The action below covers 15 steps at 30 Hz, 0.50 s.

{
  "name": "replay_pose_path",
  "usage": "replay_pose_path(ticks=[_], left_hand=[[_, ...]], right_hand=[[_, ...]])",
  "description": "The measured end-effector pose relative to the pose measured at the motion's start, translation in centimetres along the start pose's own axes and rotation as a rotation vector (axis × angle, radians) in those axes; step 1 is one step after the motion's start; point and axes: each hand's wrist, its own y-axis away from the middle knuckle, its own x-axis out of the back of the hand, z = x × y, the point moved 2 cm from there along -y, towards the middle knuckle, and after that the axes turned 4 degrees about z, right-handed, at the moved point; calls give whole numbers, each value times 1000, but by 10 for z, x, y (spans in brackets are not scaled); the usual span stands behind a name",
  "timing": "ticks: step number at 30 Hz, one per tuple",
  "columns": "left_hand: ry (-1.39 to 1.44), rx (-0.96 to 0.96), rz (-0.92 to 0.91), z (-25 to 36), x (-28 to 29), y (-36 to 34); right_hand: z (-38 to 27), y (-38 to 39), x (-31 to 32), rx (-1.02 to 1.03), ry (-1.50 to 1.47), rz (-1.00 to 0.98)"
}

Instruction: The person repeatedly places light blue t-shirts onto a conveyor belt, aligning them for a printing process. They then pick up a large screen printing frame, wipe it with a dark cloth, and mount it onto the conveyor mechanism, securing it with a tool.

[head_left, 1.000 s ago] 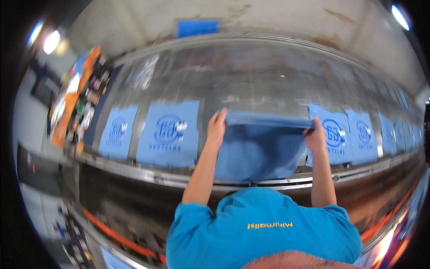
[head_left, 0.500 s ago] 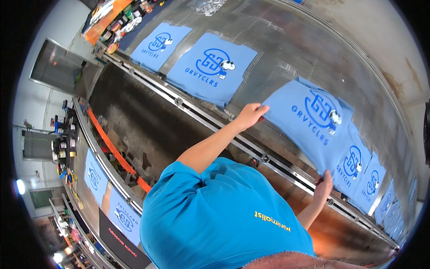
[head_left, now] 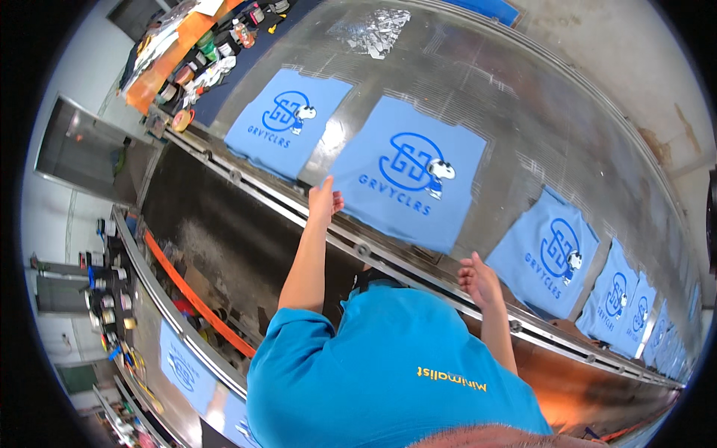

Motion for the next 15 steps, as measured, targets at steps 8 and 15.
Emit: replay_pose_path(ticks=[8, 15], left_hand=[[-218, 413, -304, -16, 25, -46], [-595, 131, -529, 12, -2, -4]], right_hand=[[30, -83, -84, -164, 255, 385], [57, -95, -47, -158, 111, 443]])
